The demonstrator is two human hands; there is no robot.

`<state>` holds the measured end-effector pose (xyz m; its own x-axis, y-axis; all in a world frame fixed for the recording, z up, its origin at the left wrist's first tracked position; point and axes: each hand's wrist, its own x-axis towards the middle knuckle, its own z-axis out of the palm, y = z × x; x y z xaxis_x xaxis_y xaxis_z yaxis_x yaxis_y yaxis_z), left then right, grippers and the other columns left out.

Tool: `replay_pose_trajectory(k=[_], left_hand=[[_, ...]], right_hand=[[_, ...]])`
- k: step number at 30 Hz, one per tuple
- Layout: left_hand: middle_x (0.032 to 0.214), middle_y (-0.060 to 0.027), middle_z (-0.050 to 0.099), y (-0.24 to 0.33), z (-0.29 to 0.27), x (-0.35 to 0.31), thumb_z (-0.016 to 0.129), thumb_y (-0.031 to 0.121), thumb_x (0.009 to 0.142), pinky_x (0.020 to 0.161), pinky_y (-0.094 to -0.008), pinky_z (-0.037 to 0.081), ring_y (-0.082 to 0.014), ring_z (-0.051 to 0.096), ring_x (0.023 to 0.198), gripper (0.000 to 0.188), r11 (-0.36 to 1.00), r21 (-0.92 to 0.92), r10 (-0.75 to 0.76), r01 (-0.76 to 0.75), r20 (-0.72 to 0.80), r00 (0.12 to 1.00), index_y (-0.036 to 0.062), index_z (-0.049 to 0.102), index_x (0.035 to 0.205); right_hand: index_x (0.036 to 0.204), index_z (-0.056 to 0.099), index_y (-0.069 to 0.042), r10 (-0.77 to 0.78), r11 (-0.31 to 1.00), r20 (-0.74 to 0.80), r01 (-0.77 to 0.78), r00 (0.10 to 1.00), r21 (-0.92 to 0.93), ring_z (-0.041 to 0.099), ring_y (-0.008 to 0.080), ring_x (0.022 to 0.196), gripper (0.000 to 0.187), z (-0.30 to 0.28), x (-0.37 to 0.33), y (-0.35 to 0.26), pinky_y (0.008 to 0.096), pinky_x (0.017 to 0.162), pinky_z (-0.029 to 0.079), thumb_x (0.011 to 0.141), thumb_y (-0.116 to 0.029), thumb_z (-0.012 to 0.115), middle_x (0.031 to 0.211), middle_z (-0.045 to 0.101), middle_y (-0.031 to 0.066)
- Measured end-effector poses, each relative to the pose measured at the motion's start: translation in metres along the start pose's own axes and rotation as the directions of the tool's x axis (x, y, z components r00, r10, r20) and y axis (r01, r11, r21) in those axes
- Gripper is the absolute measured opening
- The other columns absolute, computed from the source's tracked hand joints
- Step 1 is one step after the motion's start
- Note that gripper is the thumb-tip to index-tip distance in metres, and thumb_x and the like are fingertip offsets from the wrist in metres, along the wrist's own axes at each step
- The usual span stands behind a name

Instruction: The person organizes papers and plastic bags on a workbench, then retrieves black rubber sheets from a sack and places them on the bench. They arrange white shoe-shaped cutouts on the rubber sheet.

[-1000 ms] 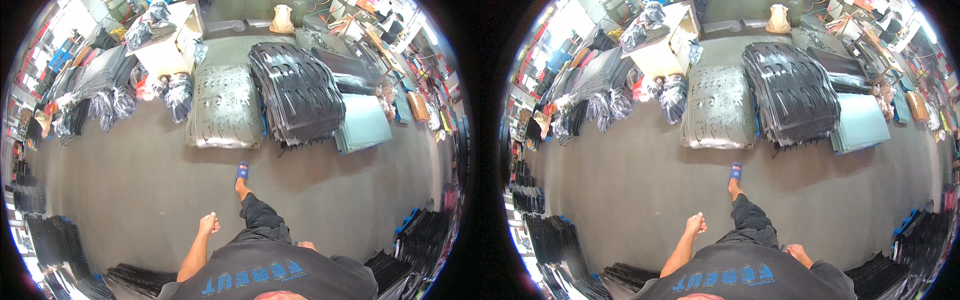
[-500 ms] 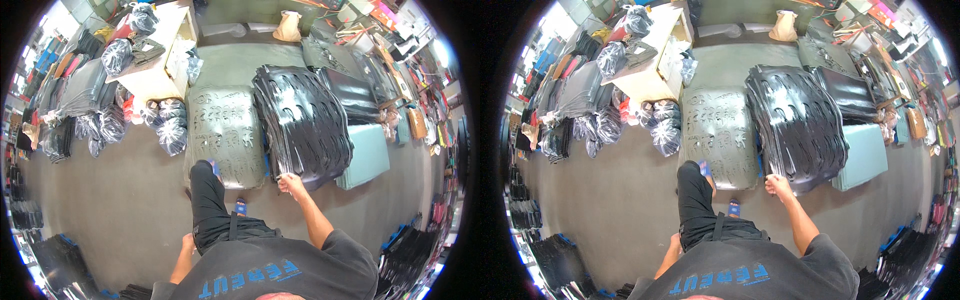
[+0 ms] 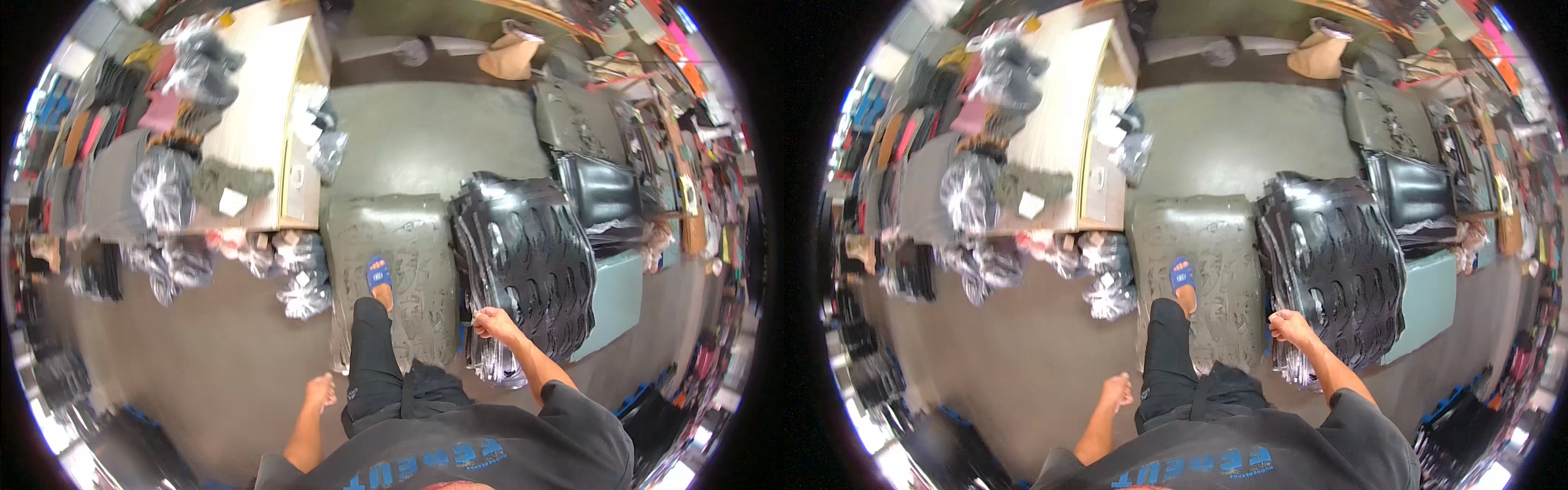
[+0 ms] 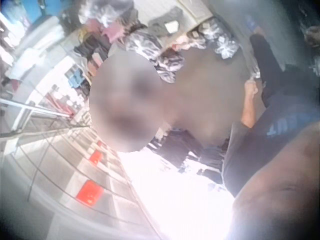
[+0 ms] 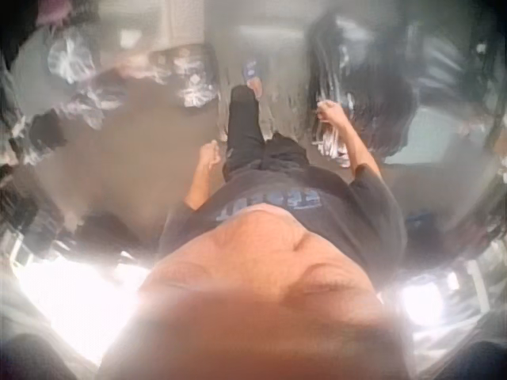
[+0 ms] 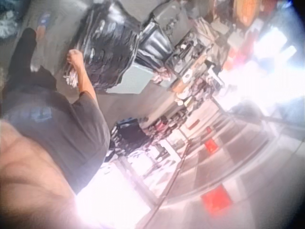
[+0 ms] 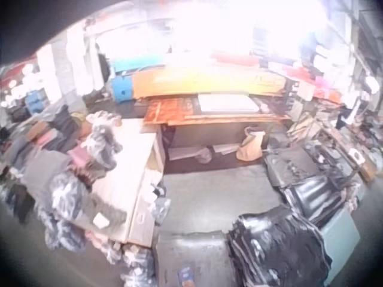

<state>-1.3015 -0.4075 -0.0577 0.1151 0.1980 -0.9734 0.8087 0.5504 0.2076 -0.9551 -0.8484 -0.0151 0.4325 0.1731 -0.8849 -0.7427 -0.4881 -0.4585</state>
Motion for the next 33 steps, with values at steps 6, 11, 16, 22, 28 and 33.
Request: replay_pose_trajectory(k=[6,11,16,22,28,33], left_hand=[[0.066,-0.0035,0.054,0.281,0.065,-0.065,0.072,0.021,0.096,0.05,-0.031,0.051,-0.0133,0.052,0.05,0.023,0.933,0.094,0.341,-0.347,0.073,0.937,0.004,0.059,0.088],[0.067,-0.0026,0.058,0.387,0.14,-0.092,0.074,0.021,0.095,0.05,-0.0301,0.053,-0.0141,0.056,0.05,0.023,0.863,0.326,0.326,-0.386,0.223,0.919,0.0068,0.06,0.084],[0.063,0.0003,0.056,0.462,0.224,-0.074,0.068,0.032,0.1,0.045,-0.0298,0.049,-0.0119,0.053,0.047,0.031,0.842,0.424,0.26,-0.334,0.223,0.939,0.0097,0.06,0.081],[0.065,-0.0012,0.058,0.622,0.413,0.005,0.061,0.038,0.104,0.046,-0.0317,0.051,-0.0137,0.055,0.049,0.037,0.749,0.463,0.391,-0.475,0.271,0.88,0.0054,0.064,0.086],[0.069,-0.0042,0.067,0.785,0.675,0.086,0.065,0.035,0.099,0.054,-0.0283,0.048,-0.0124,0.059,0.057,0.029,0.358,0.63,0.408,-0.689,0.559,0.722,0.0062,0.07,0.096],[0.074,-0.0086,0.071,0.873,0.882,0.061,0.064,0.039,0.097,0.07,-0.0355,0.052,-0.0163,0.066,0.072,0.038,-0.197,0.687,0.346,-0.7,0.716,0.606,0.0031,0.071,0.088]], right_hand=[[0.089,0.064,-0.008,-0.001,0.951,-0.179,0.056,0.984,0.304,0.056,0.0123,0.058,0.023,-0.033,-0.046,-0.083,0.0255,0.043,0.039,0.1,-0.028,0.062,0.073,0.062,0.0038],[0.083,0.065,-0.011,0.221,0.868,-0.199,-0.099,0.955,0.487,0.057,0.0186,0.055,0.021,-0.049,-0.063,-0.073,0.0359,0.041,0.039,0.098,-0.024,0.059,0.067,0.06,0.0045],[0.085,0.066,-0.014,-0.454,0.887,-0.05,0.457,0.889,0.07,0.062,0.0248,0.067,0.005,-0.055,-0.029,-0.003,0.0478,0.06,0.047,0.088,-0.018,0.065,0.073,0.064,0.0031],[0.092,0.067,-0.014,-0.026,0.934,-0.182,0.089,0.983,0.347,0.062,0.0227,0.067,0.003,-0.086,0.142,0.007,0.043,0.059,0.048,0.09,-0.014,0.065,0.076,0.064,0.0027],[0.099,0.067,-0.014,-0.372,0.224,-0.33,0.429,0.868,0.875,0.062,0.0207,0.068,0.009,-0.273,0.333,-0.207,0.0382,0.059,0.048,0.092,-0.01,0.065,0.08,0.065,0.0024],[0.127,0.067,-0.003,-0.04,0.347,-0.546,0.524,0.837,0.778,0.071,0.0186,0.083,0.03,-0.452,0.283,-0.413,0.0323,0.075,0.062,0.103,-0.022,0.065,0.099,0.073,0.0104]])
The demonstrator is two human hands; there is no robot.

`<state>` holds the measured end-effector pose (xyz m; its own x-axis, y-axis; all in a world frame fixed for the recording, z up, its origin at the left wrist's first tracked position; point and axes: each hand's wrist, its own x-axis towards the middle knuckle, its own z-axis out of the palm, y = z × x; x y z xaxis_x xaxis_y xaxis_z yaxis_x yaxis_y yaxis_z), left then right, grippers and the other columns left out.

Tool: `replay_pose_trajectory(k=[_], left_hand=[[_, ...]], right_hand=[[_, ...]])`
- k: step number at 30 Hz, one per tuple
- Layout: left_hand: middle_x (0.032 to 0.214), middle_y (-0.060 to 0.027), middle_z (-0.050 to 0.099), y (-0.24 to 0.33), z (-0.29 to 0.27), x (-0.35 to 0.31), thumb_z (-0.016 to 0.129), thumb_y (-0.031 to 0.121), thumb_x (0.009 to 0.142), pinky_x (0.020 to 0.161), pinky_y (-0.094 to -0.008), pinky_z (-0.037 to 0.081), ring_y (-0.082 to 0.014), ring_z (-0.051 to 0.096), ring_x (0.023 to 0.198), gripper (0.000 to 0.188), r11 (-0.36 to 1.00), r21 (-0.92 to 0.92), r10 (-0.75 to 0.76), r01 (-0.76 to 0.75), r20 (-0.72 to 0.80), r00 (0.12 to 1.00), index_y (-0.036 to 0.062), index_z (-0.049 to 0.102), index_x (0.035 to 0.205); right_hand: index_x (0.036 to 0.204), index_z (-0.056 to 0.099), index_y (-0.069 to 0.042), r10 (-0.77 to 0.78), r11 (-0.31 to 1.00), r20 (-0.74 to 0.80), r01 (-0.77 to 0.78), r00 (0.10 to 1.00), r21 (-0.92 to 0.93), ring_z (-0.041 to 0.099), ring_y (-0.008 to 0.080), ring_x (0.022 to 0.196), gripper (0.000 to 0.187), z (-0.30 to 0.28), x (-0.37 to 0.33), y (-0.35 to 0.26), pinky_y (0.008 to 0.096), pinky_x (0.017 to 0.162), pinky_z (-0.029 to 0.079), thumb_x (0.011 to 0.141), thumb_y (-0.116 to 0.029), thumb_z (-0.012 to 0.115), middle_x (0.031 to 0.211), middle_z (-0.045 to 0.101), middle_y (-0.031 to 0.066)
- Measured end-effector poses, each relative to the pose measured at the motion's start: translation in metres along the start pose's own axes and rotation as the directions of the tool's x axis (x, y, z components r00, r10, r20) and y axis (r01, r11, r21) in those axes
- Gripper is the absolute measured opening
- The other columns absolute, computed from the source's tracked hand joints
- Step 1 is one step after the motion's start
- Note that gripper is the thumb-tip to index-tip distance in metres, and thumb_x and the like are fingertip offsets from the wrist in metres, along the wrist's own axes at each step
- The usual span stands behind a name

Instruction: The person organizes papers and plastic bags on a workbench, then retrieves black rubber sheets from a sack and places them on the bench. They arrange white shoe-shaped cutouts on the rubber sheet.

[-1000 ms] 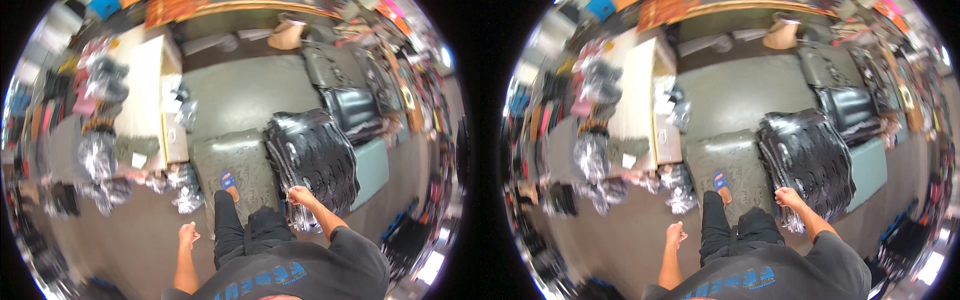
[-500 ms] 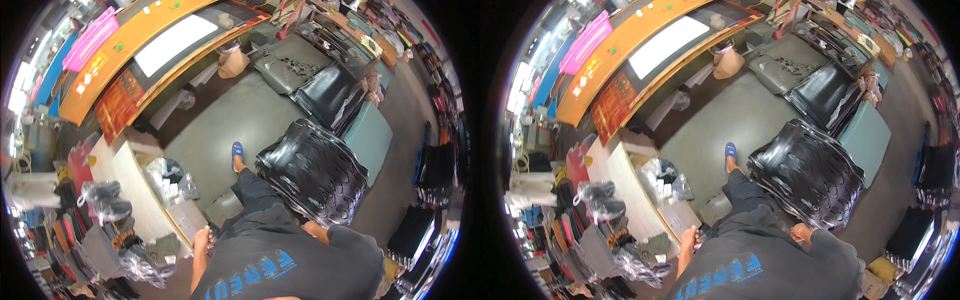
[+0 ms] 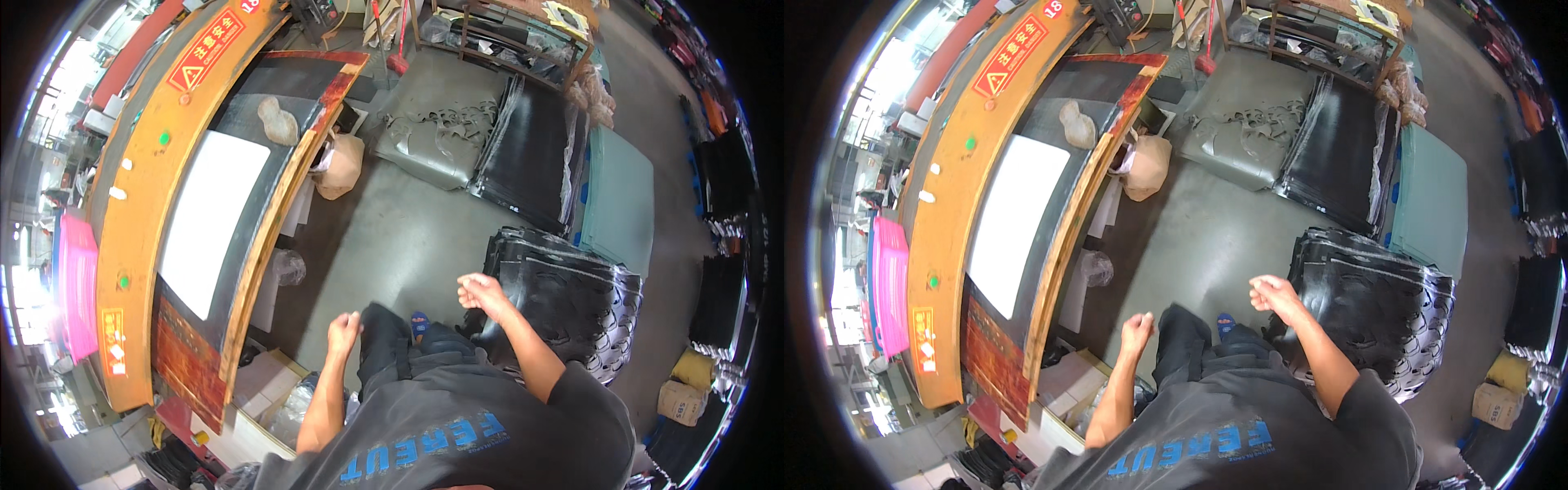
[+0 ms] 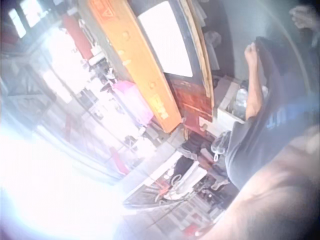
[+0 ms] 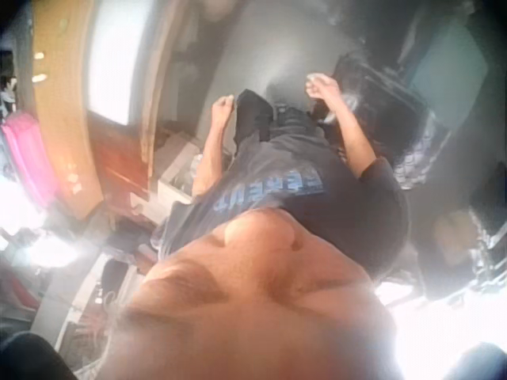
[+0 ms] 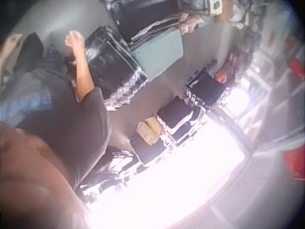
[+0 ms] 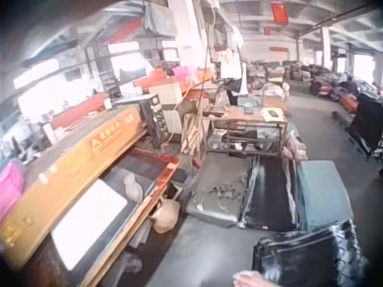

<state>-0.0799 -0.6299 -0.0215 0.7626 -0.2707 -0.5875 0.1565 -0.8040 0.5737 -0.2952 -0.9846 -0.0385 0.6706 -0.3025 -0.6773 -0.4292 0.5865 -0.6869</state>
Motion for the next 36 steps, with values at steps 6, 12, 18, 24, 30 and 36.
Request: replay_pose_trajectory(k=[6,12,18,24,30,36], left_hand=[[0.094,-0.0198,0.073,0.145,0.04,0.232,0.063,0.037,0.094,0.085,-0.047,0.055,-0.0387,0.072,0.096,0.035,0.846,0.404,0.289,-0.348,0.203,0.936,0.0053,0.072,0.107],[0.134,-0.0155,0.064,0.231,0.113,0.454,0.067,0.036,0.092,0.102,-0.0497,0.05,-0.0371,0.061,0.123,0.044,0.404,0.798,0.077,-0.447,0.457,0.886,0.0109,0.065,0.128],[0.149,-0.0149,0.055,0.27,0.147,0.621,0.077,0.046,0.083,0.116,-0.0603,0.032,-0.0383,0.045,0.142,0.077,-0.105,0.922,-0.108,-0.373,0.362,0.926,0.0054,0.053,0.144],[0.169,-0.0197,0.025,0.23,0.085,0.749,0.051,0.024,0.104,0.116,-0.0744,0.017,-0.0491,0.027,0.151,0.067,-0.446,0.867,-0.088,-0.223,0.205,0.975,0.0112,0.025,0.164],[0.119,-0.0172,0.071,0.154,0.033,0.815,0.057,0.02,0.098,0.088,-0.0562,0.057,-0.0424,0.072,0.1,0.042,-0.167,0.974,-0.116,-0.156,0.138,0.984,0.0065,0.056,0.137],[0.098,-0.0216,0.073,0.128,0.021,0.743,0.053,0.019,0.097,0.077,-0.0511,0.059,-0.0382,0.074,0.09,0.021,-0.088,0.95,-0.337,-0.299,0.254,0.907,0.0031,0.058,0.11]], right_hand=[[0.129,0.064,0.003,-0.104,0.987,-0.22,0.128,0.97,0.096,0.072,0.0203,0.087,0.032,0.011,0.082,-0.089,0.0337,0.081,0.06,0.106,-0.02,0.059,0.105,0.072,0.0136],[0.124,0.066,0.004,0.272,0.949,-0.627,-0.096,0.73,0.3,0.071,0.0189,0.082,0.033,-0.003,0.176,-0.036,0.0361,0.069,0.059,0.103,-0.022,0.062,0.097,0.072,0.0113],[0.12,0.07,0.0,0.093,0.982,-0.529,0.008,0.843,0.186,0.072,0.0179,0.083,0.029,0.002,0.321,-0.054,0.0342,0.071,0.059,0.1,-0.021,0.064,0.099,0.074,0.0108],[0.115,0.073,-0.003,-0.298,0.871,-0.184,0.188,0.936,-0.454,0.074,0.0196,0.086,0.027,-0.02,0.485,-0.077,0.0355,0.077,0.058,0.1,-0.023,0.063,0.093,0.076,0.015],[0.117,0.072,-0.002,0.142,0.982,-0.171,-0.161,0.975,-0.102,0.073,0.0198,0.086,0.03,-0.032,0.564,-0.079,0.0341,0.08,0.057,0.1,-0.025,0.062,0.093,0.075,0.0146],[0.12,0.071,-0.001,0.251,0.967,-0.225,-0.233,0.941,0.104,0.072,0.0199,0.092,0.032,-0.041,0.613,-0.071,0.0335,0.084,0.056,0.098,-0.022,0.063,0.096,0.075,0.0134]])
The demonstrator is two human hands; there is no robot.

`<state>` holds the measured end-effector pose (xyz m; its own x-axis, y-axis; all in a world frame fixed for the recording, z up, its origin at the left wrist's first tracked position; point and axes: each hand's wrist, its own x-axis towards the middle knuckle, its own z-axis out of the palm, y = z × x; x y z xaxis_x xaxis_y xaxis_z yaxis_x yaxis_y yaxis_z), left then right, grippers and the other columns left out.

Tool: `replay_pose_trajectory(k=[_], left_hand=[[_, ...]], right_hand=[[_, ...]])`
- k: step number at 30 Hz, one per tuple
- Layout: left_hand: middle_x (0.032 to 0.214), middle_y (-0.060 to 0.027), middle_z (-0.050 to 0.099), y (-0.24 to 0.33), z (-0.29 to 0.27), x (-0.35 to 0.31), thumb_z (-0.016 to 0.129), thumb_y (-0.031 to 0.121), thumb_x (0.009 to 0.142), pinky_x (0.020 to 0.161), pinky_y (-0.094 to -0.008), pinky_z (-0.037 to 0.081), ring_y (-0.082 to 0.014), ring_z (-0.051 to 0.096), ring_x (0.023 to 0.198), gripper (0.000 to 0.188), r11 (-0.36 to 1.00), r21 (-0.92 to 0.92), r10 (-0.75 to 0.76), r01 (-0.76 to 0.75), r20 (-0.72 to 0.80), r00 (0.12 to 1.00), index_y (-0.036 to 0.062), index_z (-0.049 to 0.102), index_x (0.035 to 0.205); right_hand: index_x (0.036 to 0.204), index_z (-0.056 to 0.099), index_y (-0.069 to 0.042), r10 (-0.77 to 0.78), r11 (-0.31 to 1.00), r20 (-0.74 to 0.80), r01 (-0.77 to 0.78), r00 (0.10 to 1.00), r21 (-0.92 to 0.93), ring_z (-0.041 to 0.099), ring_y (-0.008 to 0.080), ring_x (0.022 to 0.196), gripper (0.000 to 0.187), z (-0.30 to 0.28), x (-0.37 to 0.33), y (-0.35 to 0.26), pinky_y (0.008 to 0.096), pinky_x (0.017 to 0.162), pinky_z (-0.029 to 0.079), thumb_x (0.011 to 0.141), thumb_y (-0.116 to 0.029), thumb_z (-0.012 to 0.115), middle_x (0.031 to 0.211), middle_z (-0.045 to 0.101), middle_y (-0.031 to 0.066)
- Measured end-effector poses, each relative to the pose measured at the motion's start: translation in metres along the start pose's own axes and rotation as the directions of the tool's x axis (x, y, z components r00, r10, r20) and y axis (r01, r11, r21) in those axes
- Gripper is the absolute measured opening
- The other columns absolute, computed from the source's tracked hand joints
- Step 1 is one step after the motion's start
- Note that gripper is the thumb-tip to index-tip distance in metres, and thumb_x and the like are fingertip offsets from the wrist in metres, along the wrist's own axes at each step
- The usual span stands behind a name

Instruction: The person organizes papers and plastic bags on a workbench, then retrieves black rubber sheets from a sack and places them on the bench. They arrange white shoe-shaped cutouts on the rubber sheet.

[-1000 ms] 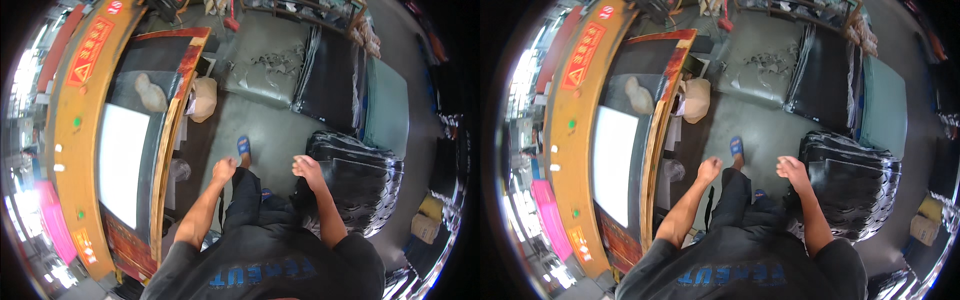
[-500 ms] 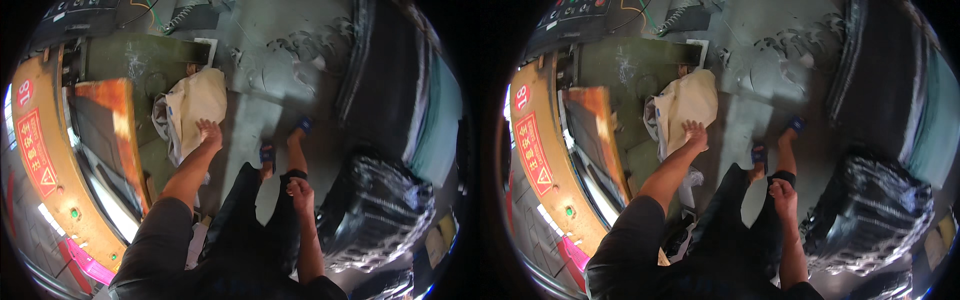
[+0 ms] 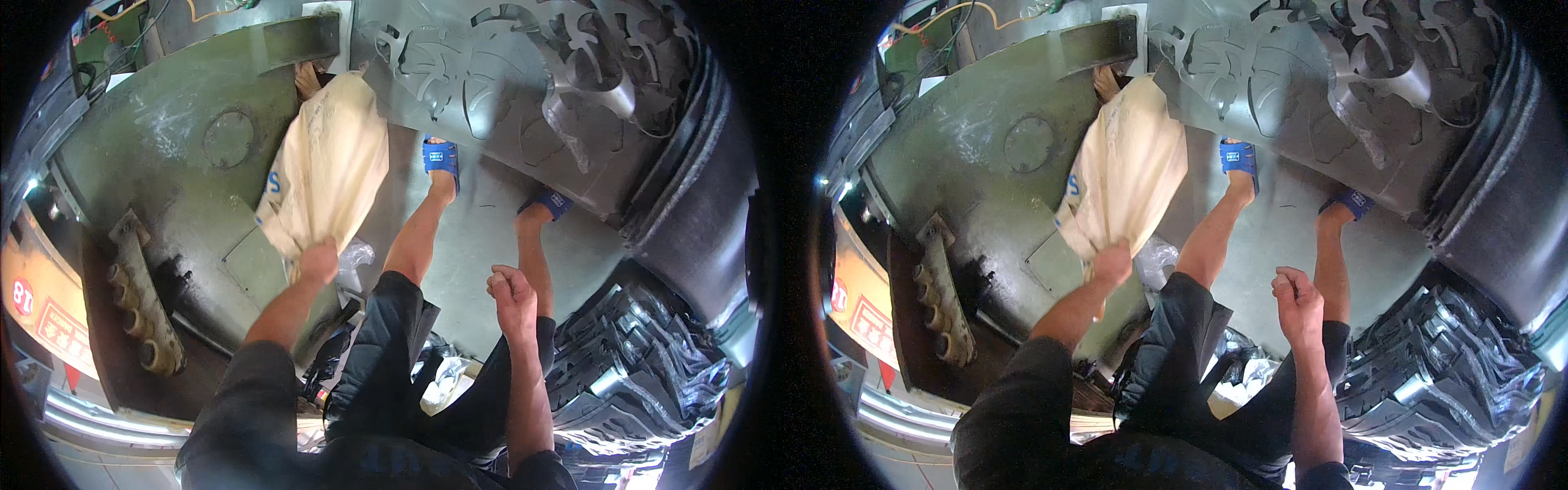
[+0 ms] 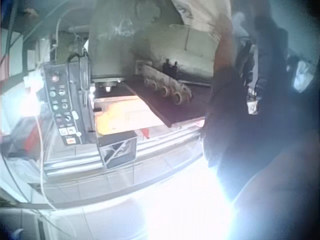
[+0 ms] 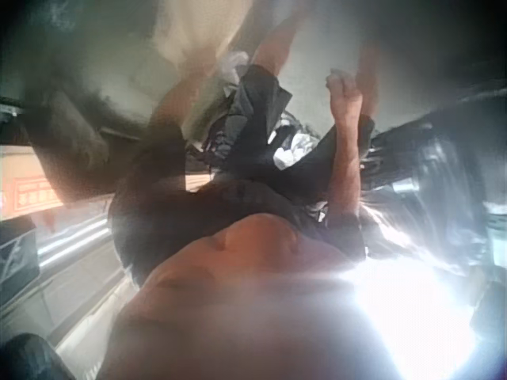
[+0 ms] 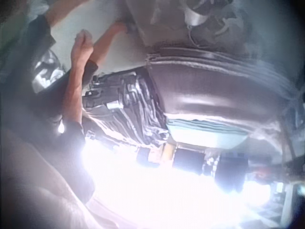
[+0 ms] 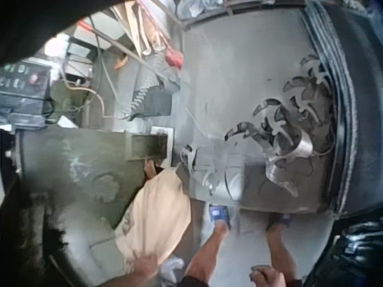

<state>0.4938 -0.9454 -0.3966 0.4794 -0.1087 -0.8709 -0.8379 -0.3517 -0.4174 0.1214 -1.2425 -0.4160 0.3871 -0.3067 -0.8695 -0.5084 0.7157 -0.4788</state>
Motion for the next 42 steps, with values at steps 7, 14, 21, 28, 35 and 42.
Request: replay_pose_trajectory(k=[7,14,21,28,35,42], left_hand=[[0.103,-0.0224,0.074,0.005,0.027,-0.061,0.056,0.019,0.093,0.077,-0.0499,0.058,-0.0372,0.074,0.093,0.028,0.995,-0.099,0.034,0.004,0.376,0.926,0.003,0.06,0.115],[0.078,-0.0076,0.072,0.045,-0.075,0.176,0.066,0.037,0.088,0.06,-0.0393,0.056,-0.0209,0.069,0.067,0.033,0.853,-0.478,0.51,-0.208,0.681,0.525,0.0055,0.076,0.088],[0.114,-0.0233,0.072,-0.051,-0.168,0.424,0.065,0.051,0.086,0.101,-0.0439,0.052,-0.0336,0.069,0.114,0.061,0.549,-0.762,-0.612,0.344,-0.086,0.786,-0.0034,0.072,0.113],[0.139,-0.0273,0.061,-0.091,-0.139,0.524,0.074,0.064,0.08,0.109,-0.0447,0.047,-0.0384,0.06,0.13,0.091,0.319,-0.801,-0.796,0.506,0.063,0.602,-0.0124,0.062,0.128],[0.125,-0.0265,0.069,-0.106,-0.114,0.505,0.049,0.024,0.095,0.102,-0.054,0.05,-0.051,0.065,0.112,0.041,0.363,-0.881,-0.79,0.303,-0.118,0.602,0.0026,0.07,0.123],[0.126,-0.0307,0.066,-0.105,-0.117,0.488,0.059,0.027,0.09,0.101,-0.0538,0.05,-0.0501,0.063,0.117,0.045,0.669,-0.662,-0.633,0.339,-0.267,0.727,-0.0003,0.064,0.125]], right_hand=[[0.121,0.072,-0.001,0.039,0.992,0.094,-0.027,0.995,-0.126,0.071,0.0207,0.095,0.031,0.006,0.01,-0.058,0.0321,0.089,0.054,0.098,-0.02,0.062,0.102,0.074,0.0151],[0.113,0.072,0.003,0.051,0.996,-0.056,-0.056,0.997,-0.077,0.068,0.0215,0.094,0.022,-0.055,0.008,-0.063,0.0335,0.088,0.054,0.1,-0.011,0.062,0.104,0.073,0.0128],[0.112,0.071,0.0,-0.132,0.816,-0.285,-0.059,0.949,-0.575,0.065,0.0301,0.087,0.03,-0.026,0.114,-0.062,0.0445,0.074,0.053,0.098,-0.025,0.063,0.101,0.068,0.0197],[0.128,0.062,0.0,-0.186,0.242,-0.033,0.013,0.982,-0.97,0.055,0.0351,0.114,0.046,-0.029,0.315,0.27,0.0456,0.096,0.043,0.096,-0.034,0.061,0.126,0.061,0.022],[0.103,0.074,-0.005,-0.422,-0.619,0.567,0.233,0.708,-0.75,0.071,0.0334,0.077,0.026,-0.074,0.295,0.336,0.0564,0.06,0.053,0.091,-0.025,0.063,0.095,0.073,0.0209],[0.102,0.074,-0.006,-0.384,-0.509,0.479,0.252,0.789,-0.823,0.071,0.0341,0.078,0.026,-0.059,0.318,0.326,0.0575,0.061,0.053,0.09,-0.026,0.063,0.094,0.073,0.0207]])
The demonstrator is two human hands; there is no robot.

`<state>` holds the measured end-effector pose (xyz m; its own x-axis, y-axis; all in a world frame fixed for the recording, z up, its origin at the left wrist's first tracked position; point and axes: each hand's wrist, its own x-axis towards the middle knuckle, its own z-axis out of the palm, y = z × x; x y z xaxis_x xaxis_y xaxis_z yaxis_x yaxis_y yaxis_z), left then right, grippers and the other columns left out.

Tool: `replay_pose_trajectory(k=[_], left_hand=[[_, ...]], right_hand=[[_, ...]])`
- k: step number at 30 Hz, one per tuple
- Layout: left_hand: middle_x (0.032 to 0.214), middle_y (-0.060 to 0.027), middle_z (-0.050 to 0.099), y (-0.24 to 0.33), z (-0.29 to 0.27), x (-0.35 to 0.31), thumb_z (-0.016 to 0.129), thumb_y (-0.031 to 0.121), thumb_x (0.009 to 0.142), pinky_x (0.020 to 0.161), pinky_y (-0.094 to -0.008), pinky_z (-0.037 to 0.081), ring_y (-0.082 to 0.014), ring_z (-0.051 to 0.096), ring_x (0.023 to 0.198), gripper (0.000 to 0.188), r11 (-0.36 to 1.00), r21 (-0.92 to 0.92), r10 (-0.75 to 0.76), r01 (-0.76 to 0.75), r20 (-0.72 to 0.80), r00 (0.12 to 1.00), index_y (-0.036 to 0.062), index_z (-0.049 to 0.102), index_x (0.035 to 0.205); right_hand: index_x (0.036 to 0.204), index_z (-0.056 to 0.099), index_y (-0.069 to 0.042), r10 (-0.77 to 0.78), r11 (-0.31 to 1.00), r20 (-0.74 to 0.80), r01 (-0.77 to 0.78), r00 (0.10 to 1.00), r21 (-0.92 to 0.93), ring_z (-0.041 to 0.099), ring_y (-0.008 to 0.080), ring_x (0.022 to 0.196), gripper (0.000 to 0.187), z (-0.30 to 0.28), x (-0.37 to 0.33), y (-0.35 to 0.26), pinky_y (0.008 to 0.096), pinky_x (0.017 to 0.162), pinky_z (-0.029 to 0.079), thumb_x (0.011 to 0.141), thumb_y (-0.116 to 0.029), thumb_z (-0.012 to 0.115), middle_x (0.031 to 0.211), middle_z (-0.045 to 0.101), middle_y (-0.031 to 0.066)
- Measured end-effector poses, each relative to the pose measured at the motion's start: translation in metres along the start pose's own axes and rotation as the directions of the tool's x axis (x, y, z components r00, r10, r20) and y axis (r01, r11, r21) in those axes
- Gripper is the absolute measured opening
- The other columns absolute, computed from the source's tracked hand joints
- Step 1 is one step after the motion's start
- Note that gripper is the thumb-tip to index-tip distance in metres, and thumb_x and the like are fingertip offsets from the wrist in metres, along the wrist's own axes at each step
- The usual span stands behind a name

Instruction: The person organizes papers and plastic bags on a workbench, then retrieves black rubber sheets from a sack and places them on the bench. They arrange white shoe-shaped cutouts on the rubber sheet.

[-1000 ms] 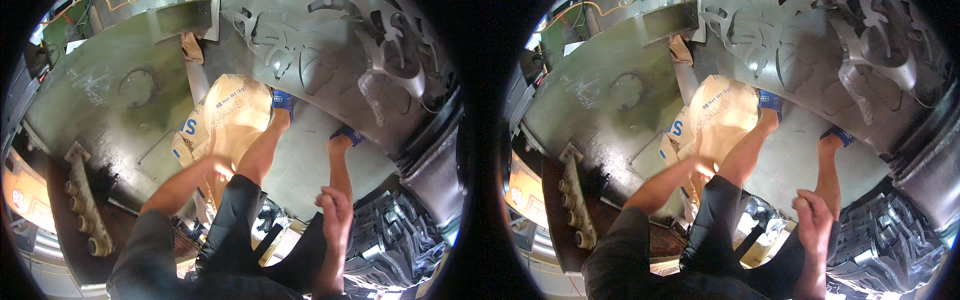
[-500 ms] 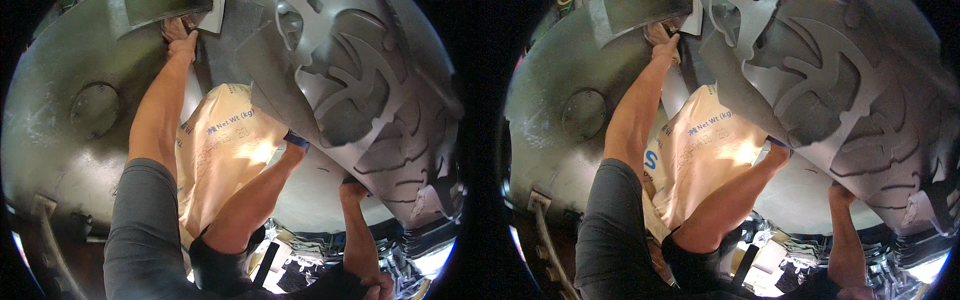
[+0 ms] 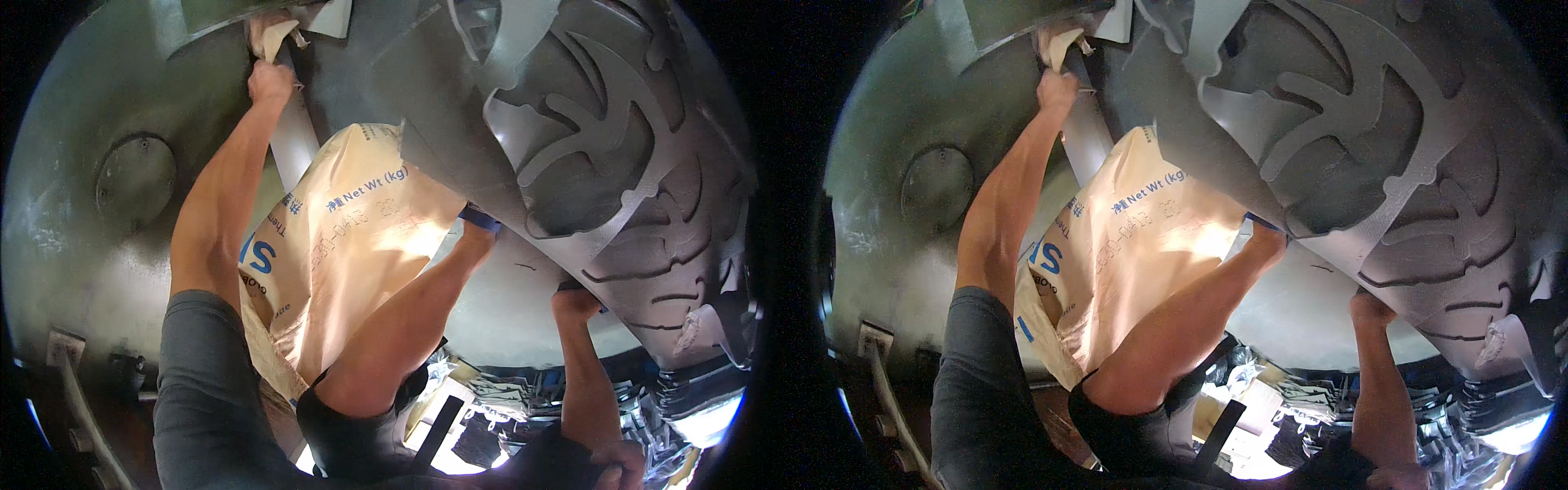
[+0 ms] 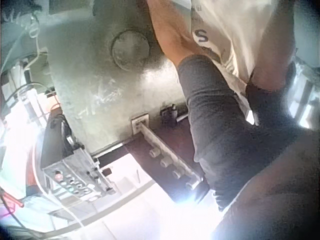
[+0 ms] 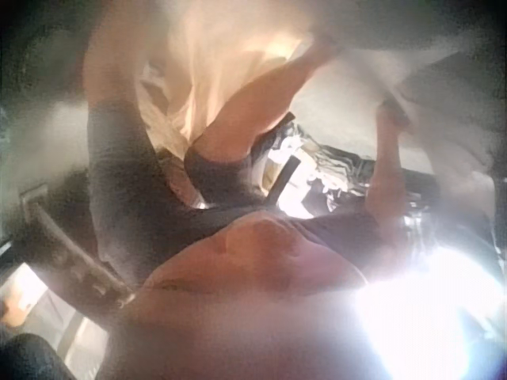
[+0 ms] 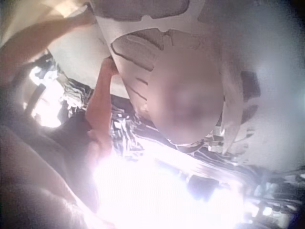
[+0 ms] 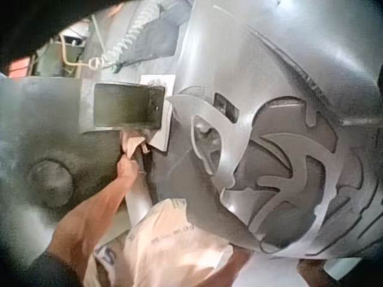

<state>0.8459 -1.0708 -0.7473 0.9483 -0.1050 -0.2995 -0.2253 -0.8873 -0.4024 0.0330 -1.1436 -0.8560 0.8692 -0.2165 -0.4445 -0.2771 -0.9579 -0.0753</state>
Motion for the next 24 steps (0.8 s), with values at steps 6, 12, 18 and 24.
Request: replay_pose_trajectory(k=[6,12,18,24], left_hand=[[0.132,-0.0305,0.063,0.053,0.002,0.021,0.065,0.026,0.085,0.101,-0.0538,0.051,-0.0491,0.062,0.119,0.05,0.933,-0.331,-0.216,0.138,-0.211,0.953,-0.0009,0.061,0.127],[0.108,-0.031,0.069,0.006,0.014,-0.048,0.062,0.01,0.085,0.088,-0.0534,0.052,-0.0474,0.067,0.106,0.024,0.926,-0.376,-0.021,-0.034,-0.142,0.99,-0.003,0.062,0.105],[0.115,-0.0253,0.069,-0.021,-0.004,-0.11,0.051,0.009,0.089,0.093,-0.0423,0.05,-0.0396,0.066,0.11,0.035,0.727,-0.683,-0.227,0.07,-0.142,0.964,-0.0057,0.063,0.119],[0.11,-0.0169,0.067,-0.008,-0.106,-0.142,0.044,0.002,0.092,0.079,-0.0383,0.059,-0.0274,0.069,0.093,0.032,0.436,-0.893,-0.115,0.111,0.067,0.991,-0.0075,0.06,0.118]], right_hand=[[0.101,0.074,-0.006,0.008,1.0,0.007,-0.008,1.0,0.002,0.071,0.0348,0.079,0.026,-0.003,0.0,-0.001,0.0585,0.062,0.053,0.09,-0.027,0.064,0.093,0.073,0.0205],[0.101,0.075,-0.006,-0.004,1.0,0.014,0.004,1.0,0.006,0.071,0.0354,0.08,0.026,-0.003,-0.001,0.001,0.0595,0.064,0.052,0.09,-0.028,0.064,0.092,0.073,0.0203],[0.1,0.075,-0.007,-0.028,0.999,0.018,0.029,0.999,-0.026,0.071,0.0361,0.081,0.026,-0.006,0.002,-0.003,0.0604,0.065,0.052,0.09,-0.028,0.064,0.092,0.073,0.0202],[0.1,0.075,-0.006,0.021,0.994,0.07,-0.028,0.997,0.103,0.071,0.0352,0.083,0.027,-0.193,0.05,0.045,0.0592,0.068,0.052,0.091,-0.029,0.064,0.092,0.073,0.0198]])
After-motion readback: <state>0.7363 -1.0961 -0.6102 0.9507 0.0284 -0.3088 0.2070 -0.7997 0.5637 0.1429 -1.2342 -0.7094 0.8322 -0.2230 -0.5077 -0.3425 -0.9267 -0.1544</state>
